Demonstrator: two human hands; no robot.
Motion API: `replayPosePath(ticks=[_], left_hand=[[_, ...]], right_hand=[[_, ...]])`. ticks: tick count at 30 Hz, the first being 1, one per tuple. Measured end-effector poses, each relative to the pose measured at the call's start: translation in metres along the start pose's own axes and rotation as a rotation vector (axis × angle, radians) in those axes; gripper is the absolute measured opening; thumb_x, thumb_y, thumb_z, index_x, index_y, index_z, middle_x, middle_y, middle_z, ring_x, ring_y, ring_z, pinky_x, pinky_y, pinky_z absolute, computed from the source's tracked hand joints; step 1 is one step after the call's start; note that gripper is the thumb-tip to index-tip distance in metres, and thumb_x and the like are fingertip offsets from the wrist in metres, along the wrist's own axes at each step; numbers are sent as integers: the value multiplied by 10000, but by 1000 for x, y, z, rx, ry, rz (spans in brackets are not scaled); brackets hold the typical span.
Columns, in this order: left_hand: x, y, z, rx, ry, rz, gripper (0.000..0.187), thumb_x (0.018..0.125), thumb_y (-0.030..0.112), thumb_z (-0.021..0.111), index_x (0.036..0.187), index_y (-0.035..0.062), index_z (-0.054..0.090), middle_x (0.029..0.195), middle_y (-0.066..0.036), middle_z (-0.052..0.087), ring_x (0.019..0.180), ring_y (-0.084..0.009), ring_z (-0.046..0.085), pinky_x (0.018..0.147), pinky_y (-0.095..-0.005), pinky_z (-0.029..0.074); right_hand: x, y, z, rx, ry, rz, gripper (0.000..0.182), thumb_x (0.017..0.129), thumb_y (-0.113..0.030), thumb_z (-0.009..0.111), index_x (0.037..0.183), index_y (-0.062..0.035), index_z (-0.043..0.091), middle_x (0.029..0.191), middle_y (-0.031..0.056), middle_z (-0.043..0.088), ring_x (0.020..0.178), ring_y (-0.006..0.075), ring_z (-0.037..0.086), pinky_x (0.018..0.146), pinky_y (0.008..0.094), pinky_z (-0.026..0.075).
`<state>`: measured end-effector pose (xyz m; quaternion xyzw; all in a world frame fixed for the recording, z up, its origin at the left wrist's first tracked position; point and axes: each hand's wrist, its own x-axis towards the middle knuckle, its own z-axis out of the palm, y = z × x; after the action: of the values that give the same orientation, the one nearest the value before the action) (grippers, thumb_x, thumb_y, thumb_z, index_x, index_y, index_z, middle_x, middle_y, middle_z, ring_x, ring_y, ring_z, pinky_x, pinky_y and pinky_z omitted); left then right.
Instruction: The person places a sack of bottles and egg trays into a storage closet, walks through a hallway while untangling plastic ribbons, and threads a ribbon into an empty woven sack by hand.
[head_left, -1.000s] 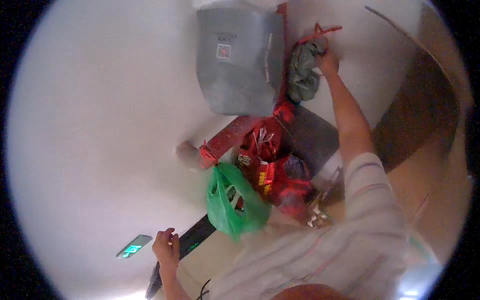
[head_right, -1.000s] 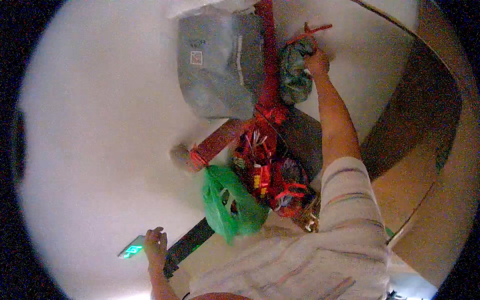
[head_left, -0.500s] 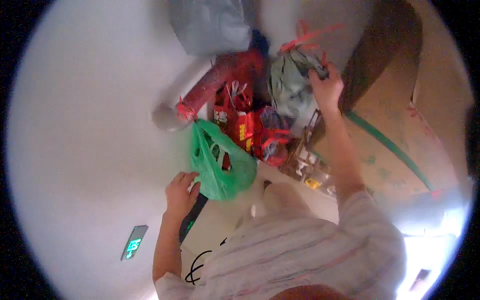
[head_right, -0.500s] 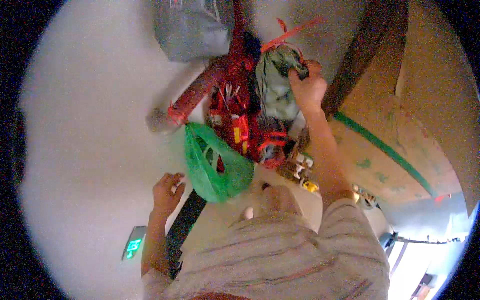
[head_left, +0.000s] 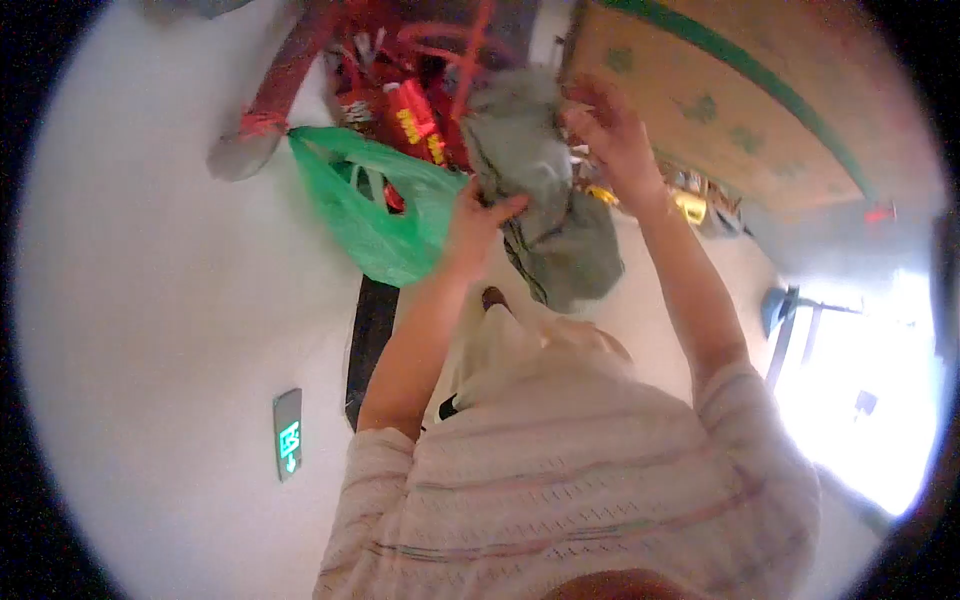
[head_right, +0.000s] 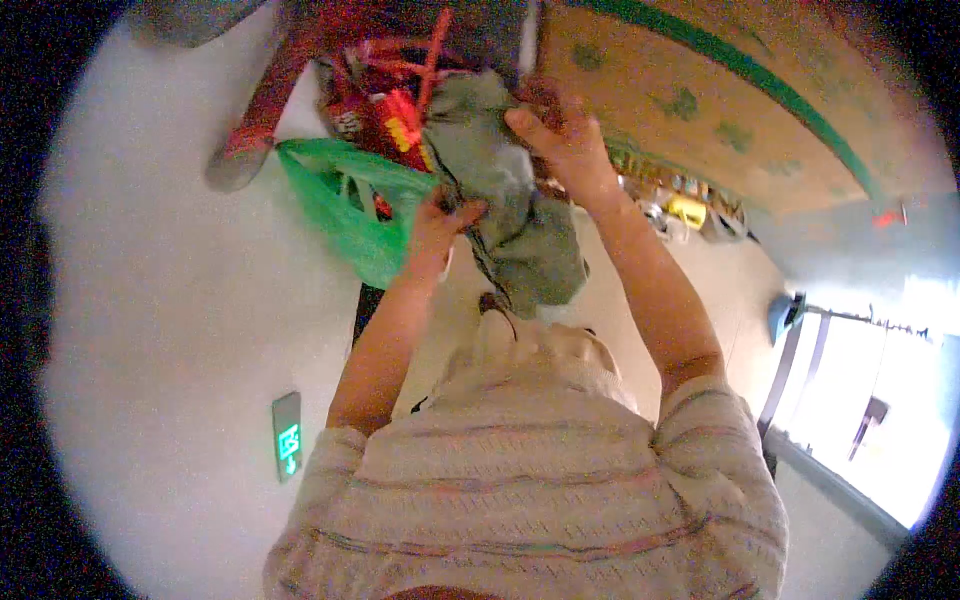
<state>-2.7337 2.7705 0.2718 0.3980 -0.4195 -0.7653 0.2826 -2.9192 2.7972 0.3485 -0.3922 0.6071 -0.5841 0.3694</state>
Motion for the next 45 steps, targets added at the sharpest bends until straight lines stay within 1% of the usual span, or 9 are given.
replayPosePath(ticks=[4, 7, 10, 19, 25, 30, 33, 38, 45], left_hand=[[6, -14, 21, -127, 64, -70, 515, 689, 39, 670, 1136, -35, 427, 1041, -109, 560, 957, -193, 532, 832, -314, 420], [19, -44, 65, -30, -39, -91, 458, 714, 49, 643, 1119, -39, 449, 1047, -109, 560, 947, -200, 536, 835, -317, 414], [10, -52, 101, -37, -98, -269, 412, 748, 79, 610, 1114, -40, 462, 1064, -108, 550, 966, -208, 526, 847, -319, 404], [29, -91, 226, -181, -485, -465, 400, 762, 116, 603, 1106, -46, 478, 1067, -108, 546, 974, -204, 514, 862, -316, 385], [46, -89, 251, 351, -635, -354, 242, 711, 64, 620, 942, 10, 571, 841, -24, 607, 687, -139, 564, 620, -240, 446], [48, -127, 291, 498, -785, 90, 236, 693, 103, 615, 910, 16, 578, 793, -76, 625, 673, -162, 576, 611, -284, 450], [33, -131, 314, 876, -933, 375, 262, 681, 169, 618, 914, 56, 578, 800, -118, 617, 697, -293, 585, 635, -360, 453], [4, -138, 329, 1035, -1448, 762, 263, 641, 92, 619, 903, 78, 605, 824, -101, 588, 767, -295, 549, 681, -338, 458], [37, -138, 398, 888, -1269, 665, 329, 658, 87, 612, 986, 104, 593, 861, -94, 582, 822, -287, 547, 729, -355, 450]], right_hand=[[-68, 52, -47, -509, -31, 76, 595, 734, -276, 667, 1200, -9, 413, 1070, 99, 532, 929, 169, 515, 783, 287, 432], [-126, 62, -100, -204, -105, 465, 519, 755, -273, 653, 1151, 9, 471, 997, 83, 573, 895, 148, 528, 771, 267, 435], [-177, 88, -128, 341, 142, 520, 401, 810, -259, 594, 1086, 23, 524, 932, 59, 596, 833, 126, 540, 755, 252, 437], [-263, 81, -191, 529, 953, 373, 236, 843, -180, 549, 952, 26, 591, 817, 37, 604, 678, 104, 549, 606, 241, 455], [-295, 110, -195, 319, 1332, 296, 237, 843, -180, 540, 943, 27, 597, 792, 21, 607, 668, 99, 537, 623, 241, 445], [-317, 137, -207, -334, 1158, 662, 516, 806, -292, 580, 1232, -57, 409, 1139, 135, 498, 974, 205, 504, 722, 337, 441], [-273, 76, -211, 355, 1099, 519, 535, 806, -295, 579, 1241, -48, 390, 1135, 128, 494, 976, 184, 497, 728, 348, 448], [-225, 101, -238, 607, 1202, 254, 409, 776, -149, 594, 1136, -12, 457, 1003, 100, 555, 848, 158, 541, 677, 286, 457], [-283, 112, -282, 853, 1375, 33, 282, 788, -38, 545, 1067, -40, 509, 954, 53, 584, 822, 154, 574, 726, 301, 489]])
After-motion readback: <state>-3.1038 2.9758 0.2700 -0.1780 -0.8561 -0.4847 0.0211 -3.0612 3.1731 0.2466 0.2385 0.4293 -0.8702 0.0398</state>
